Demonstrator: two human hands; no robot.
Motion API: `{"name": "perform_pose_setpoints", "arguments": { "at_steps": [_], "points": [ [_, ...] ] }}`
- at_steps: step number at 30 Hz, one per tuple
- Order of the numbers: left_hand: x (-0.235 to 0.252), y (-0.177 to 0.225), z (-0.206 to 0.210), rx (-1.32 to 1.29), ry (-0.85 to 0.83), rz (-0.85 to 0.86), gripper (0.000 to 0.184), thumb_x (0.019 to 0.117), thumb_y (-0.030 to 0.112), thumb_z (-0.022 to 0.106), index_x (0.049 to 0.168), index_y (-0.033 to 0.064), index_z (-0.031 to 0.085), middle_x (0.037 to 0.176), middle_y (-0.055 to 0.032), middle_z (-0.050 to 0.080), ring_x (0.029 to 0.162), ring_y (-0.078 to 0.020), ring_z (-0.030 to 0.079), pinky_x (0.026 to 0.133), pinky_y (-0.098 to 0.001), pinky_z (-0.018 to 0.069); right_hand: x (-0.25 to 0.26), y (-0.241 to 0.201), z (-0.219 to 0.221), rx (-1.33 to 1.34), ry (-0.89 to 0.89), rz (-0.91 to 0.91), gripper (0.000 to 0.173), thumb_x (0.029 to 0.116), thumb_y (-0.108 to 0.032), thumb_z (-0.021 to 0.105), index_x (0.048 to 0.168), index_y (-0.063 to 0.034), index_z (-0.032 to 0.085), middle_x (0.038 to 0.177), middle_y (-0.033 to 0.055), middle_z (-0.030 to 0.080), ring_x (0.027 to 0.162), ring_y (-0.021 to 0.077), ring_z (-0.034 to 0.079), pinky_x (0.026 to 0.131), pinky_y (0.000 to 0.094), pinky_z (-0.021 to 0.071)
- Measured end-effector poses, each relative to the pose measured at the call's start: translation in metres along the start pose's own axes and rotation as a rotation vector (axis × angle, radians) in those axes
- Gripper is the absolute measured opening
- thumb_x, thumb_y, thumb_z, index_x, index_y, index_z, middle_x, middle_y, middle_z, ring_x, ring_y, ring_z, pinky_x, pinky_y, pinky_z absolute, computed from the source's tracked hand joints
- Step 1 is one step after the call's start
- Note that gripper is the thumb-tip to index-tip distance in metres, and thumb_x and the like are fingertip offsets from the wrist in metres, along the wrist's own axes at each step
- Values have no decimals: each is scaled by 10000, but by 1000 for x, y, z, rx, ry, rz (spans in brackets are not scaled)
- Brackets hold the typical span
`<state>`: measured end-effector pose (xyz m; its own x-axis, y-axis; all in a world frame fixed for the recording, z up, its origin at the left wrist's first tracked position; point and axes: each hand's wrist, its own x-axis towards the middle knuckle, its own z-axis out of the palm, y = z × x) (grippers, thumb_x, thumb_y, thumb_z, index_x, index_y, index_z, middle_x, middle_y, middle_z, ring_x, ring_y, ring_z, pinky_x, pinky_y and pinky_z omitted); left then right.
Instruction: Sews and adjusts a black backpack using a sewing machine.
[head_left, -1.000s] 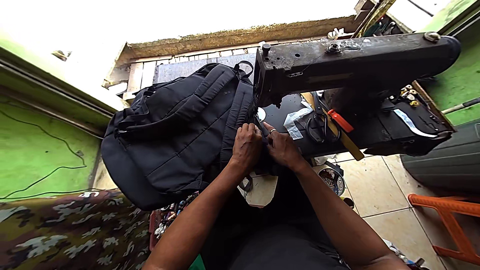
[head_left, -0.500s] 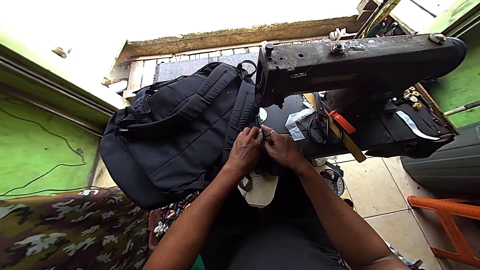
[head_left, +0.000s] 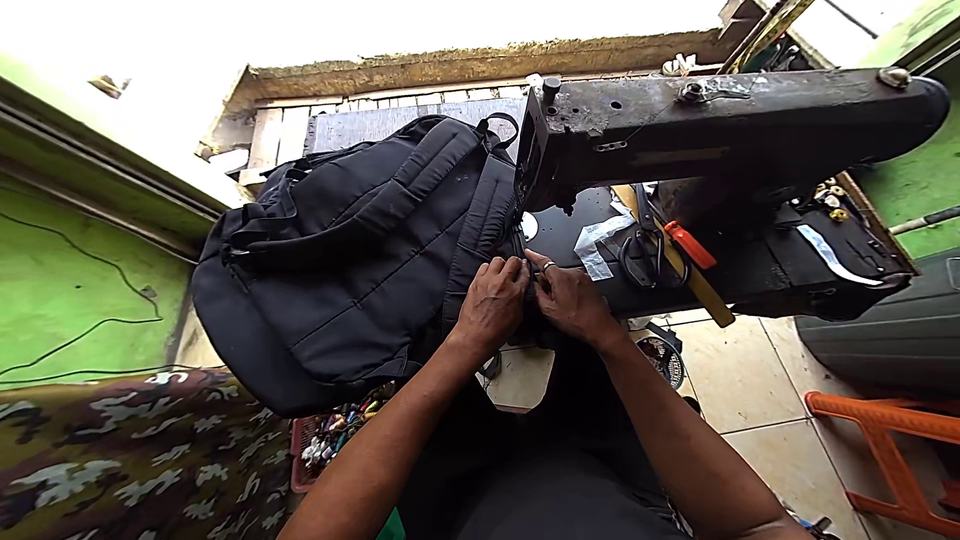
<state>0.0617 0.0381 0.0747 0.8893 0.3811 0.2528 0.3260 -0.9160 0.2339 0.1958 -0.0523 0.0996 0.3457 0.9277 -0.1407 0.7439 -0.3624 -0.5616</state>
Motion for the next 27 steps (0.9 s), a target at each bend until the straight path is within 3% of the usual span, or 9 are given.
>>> {"name": "perform_pose_setpoints", "arguments": {
  "at_steps": [4,10,15,23,25,27],
  "points": [
    [-4,-1,0,29,-19,13,333,912,43,653,1239,33,717,1176,-128,684,1006,-298,651,817,-415,525,-1,-3,0,-8,5,-15,480,1008,-140,546,1483,-70,556,820,159,704,772,339,668,756,534,526],
    [-3,1,0,39,-42,2,328,908,54,655,1228,24,719,1177,-135,679,997,-302,652,810,-415,529,2,-14,-5,-102,-81,38,501,1017,-125,529,1516,-88,518,928,182,735,898,372,704,825,548,535],
    [4,-4,-3,30,-78,-26,312,922,76,648,1221,25,722,1202,-147,664,1023,-313,643,836,-422,531,13,-25,-9,-195,-145,105,617,971,-107,596,1570,-137,448,980,179,742,953,381,707,838,559,534],
    [28,-11,0,79,-151,-56,265,957,141,602,1178,67,729,1235,-113,644,1047,-299,609,830,-427,495,30,-17,-6,-244,12,109,531,1008,-121,576,1529,-214,524,964,168,750,923,384,717,779,575,548],
    [30,-14,0,82,-142,-51,301,960,159,590,1218,70,718,1250,-111,640,1052,-300,607,837,-426,496,31,-14,-5,-209,46,92,526,995,-106,588,1513,-185,541,977,171,749,930,383,717,787,577,548],
    [27,-19,1,71,-113,-39,380,964,193,595,1315,78,683,1269,-108,639,1060,-298,603,848,-421,495,26,-14,-1,-152,84,102,544,966,-109,621,1501,-89,526,966,185,736,913,386,713,791,581,552]
  ]
}}
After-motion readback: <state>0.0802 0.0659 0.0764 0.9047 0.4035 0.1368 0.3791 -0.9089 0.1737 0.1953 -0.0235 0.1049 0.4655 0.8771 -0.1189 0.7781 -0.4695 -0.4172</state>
